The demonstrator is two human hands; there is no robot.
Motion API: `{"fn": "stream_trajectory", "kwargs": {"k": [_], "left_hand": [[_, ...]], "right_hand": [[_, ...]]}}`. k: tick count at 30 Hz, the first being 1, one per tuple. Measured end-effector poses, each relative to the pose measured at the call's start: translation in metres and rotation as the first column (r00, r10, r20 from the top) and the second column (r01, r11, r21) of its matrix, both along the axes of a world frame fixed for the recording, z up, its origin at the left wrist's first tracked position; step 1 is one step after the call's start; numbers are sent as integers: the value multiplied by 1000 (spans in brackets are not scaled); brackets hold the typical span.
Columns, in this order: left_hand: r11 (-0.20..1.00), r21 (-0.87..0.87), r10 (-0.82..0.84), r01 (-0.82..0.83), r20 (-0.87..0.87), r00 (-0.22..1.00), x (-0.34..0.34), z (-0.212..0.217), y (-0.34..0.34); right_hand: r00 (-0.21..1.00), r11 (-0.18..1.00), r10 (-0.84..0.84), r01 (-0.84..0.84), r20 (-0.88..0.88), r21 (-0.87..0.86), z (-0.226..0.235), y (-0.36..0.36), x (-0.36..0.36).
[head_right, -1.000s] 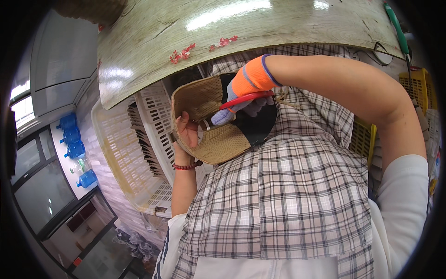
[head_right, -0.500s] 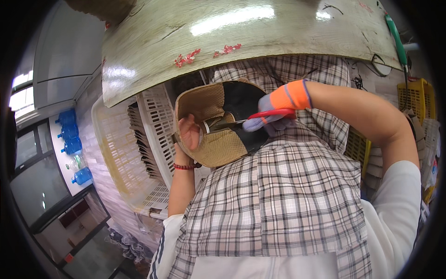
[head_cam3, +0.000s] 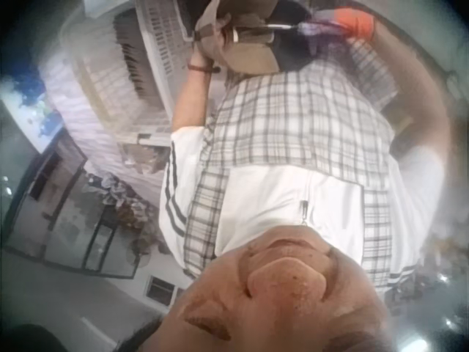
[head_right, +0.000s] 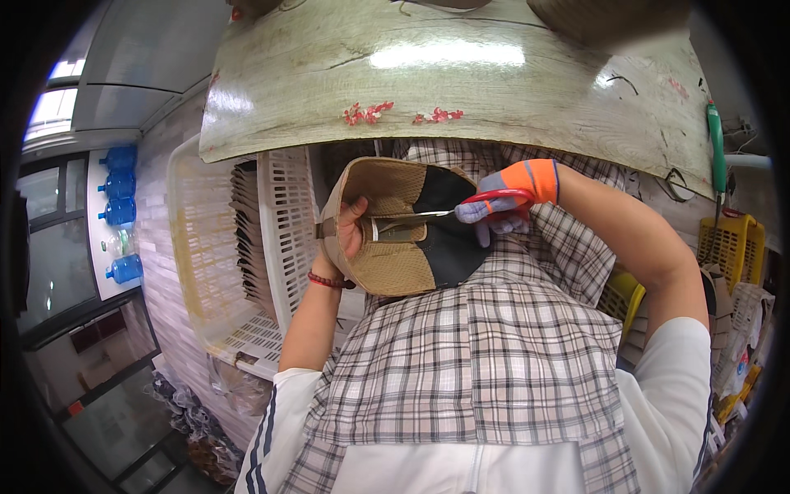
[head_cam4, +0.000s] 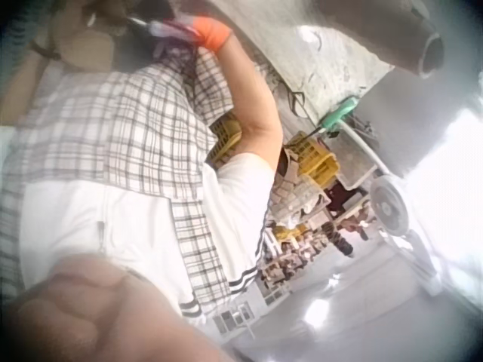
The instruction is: The person repeatedly picks up unfinished shoe uppers from a table and uses shears to trim excess material from the interior edges. Trimmed pieces are discarded, and the shoes are placed back on the table. The process is repeated for several shoe units.
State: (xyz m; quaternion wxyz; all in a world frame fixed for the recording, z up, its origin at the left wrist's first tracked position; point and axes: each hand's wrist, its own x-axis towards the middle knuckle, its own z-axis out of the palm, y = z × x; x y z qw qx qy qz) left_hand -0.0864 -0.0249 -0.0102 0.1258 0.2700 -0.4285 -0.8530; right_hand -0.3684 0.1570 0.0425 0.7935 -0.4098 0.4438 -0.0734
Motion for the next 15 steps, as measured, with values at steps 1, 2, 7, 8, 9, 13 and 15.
{"fn": "stream_trajectory", "kwargs": {"k": [1,2,7,8,9,13,15], "left_hand": [[1000,9,0,0,-6,1000,-1,2,0],[1000,11,14,-14,-10,1000,0,2,2],[997,72,9,-2,-93,996,-2,-8,-4],[996,91,22,-13,-99,995,-3,-10,-4],[993,113,36,-24,-104,994,-3,-10,-2],[984,177,39,-17,-125,991,-6,-8,1],[983,181,42,-19,-125,991,-10,-2,2]], "right_hand": [[999,1000,0,0,-38,-4,2,-2,0],[997,1000,-1,0,-75,-9,4,-2,1],[998,992,-66,65,-7,-111,-4,23,5],[998,992,-65,66,10,-109,-7,27,5],[998,992,-63,66,27,-104,-8,30,6],[990,996,-81,76,115,44,-14,28,7],[975,991,-124,111,182,80,-13,24,5]]}}
